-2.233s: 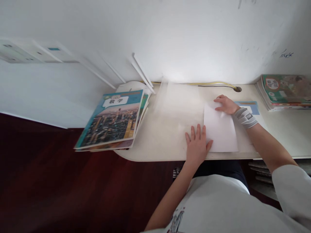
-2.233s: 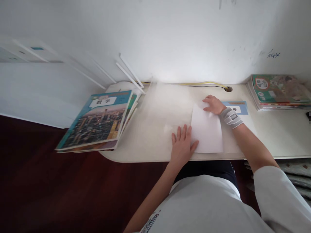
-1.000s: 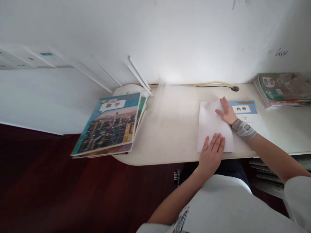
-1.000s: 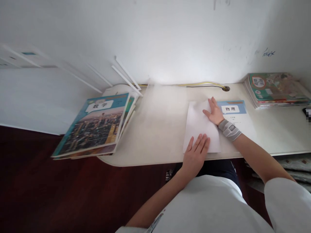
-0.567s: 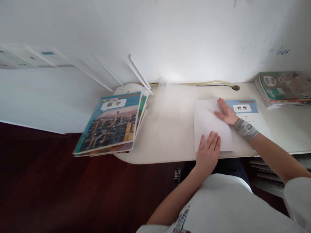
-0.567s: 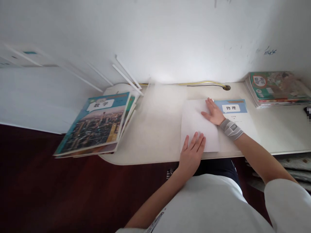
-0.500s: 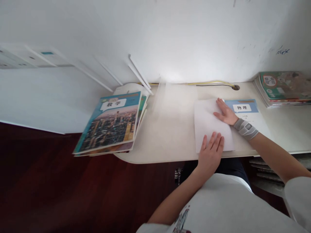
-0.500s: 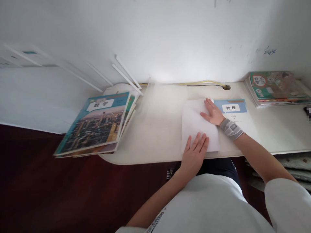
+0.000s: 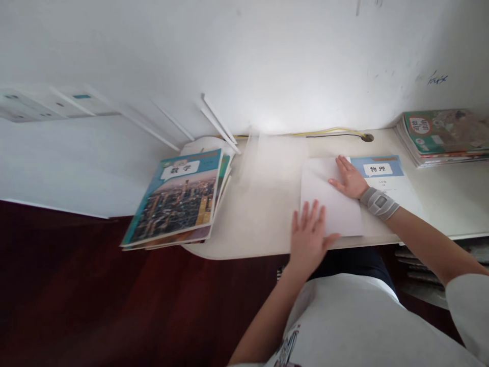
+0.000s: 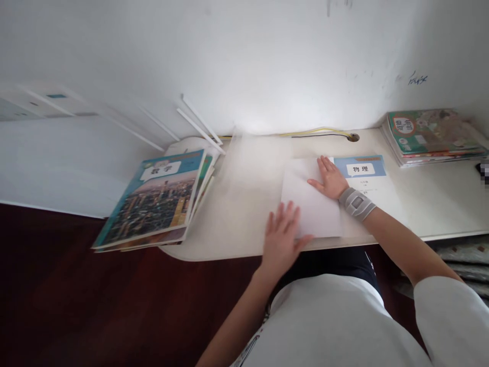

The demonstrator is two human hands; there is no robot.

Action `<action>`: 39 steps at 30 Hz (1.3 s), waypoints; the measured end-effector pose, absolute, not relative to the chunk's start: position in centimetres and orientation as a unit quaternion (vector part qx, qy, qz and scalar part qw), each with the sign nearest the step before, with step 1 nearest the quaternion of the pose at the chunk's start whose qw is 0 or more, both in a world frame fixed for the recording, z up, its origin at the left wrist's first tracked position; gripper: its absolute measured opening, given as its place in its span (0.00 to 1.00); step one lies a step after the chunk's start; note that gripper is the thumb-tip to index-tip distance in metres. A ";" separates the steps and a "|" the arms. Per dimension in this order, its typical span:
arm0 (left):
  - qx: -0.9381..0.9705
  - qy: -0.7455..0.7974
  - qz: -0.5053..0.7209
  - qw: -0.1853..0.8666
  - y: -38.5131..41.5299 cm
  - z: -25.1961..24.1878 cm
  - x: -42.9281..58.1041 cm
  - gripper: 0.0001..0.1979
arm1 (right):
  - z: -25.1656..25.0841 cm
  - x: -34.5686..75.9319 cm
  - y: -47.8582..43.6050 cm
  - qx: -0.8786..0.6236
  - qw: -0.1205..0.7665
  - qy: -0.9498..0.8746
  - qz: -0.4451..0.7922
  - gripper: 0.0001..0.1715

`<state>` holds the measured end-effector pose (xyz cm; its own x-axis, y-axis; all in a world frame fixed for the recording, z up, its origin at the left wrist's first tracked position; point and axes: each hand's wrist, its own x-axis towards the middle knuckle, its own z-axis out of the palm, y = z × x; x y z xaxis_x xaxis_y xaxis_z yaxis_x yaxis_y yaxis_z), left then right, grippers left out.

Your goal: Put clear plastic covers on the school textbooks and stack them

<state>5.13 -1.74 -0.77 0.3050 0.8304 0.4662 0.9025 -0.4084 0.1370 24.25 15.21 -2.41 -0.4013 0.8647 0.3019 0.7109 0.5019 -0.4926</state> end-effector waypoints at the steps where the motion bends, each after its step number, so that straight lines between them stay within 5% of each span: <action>1: -0.771 -0.582 -0.249 0.071 -1.2 -0.4 3.9 0.30 | -2.4 24.3 15.3 -0.478 0.274 -0.822 0.145 0.51; 3: -0.691 -0.676 -0.252 0.044 0.2 0.2 1.3 0.29 | -2.4 24.3 15.4 -0.485 0.300 -0.807 0.152 0.50; 7: -0.608 -0.731 -0.268 -0.154 2.3 1.1 -1.8 0.11 | -2.3 24.6 15.3 -0.508 0.345 -0.772 0.166 0.49; 12: -0.400 -0.527 -0.515 -0.545 2.7 2.2 -1.1 0.10 | -2.4 25.6 12.8 -0.535 0.394 -0.722 0.194 0.47; 15: -0.323 -0.395 -0.522 -0.684 3.3 2.8 0.3 0.10 | -2.2 26.8 10.9 -0.547 0.401 -0.693 0.246 0.46; 22: -0.388 -0.390 -0.466 -0.693 5.7 3.8 4.2 0.34 | -1.4 26.8 8.6 -0.516 0.397 -0.703 0.285 0.44; 34: -0.481 -0.422 -0.474 -0.604 3.8 4.3 3.5 0.29 | -0.8 25.5 6.5 -0.391 0.356 -0.785 0.323 0.49; 39: -0.504 -0.375 -0.481 -0.612 3.8 4.6 7.3 0.38 | -0.4 26.5 6.9 -0.459 0.396 -0.690 0.394 0.50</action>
<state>7.29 3.84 4.65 0.2572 0.9660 0.0264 -0.2104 0.0293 0.9772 26.50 6.93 -0.44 -0.2639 0.9467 0.1846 0.3218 0.2669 -0.9084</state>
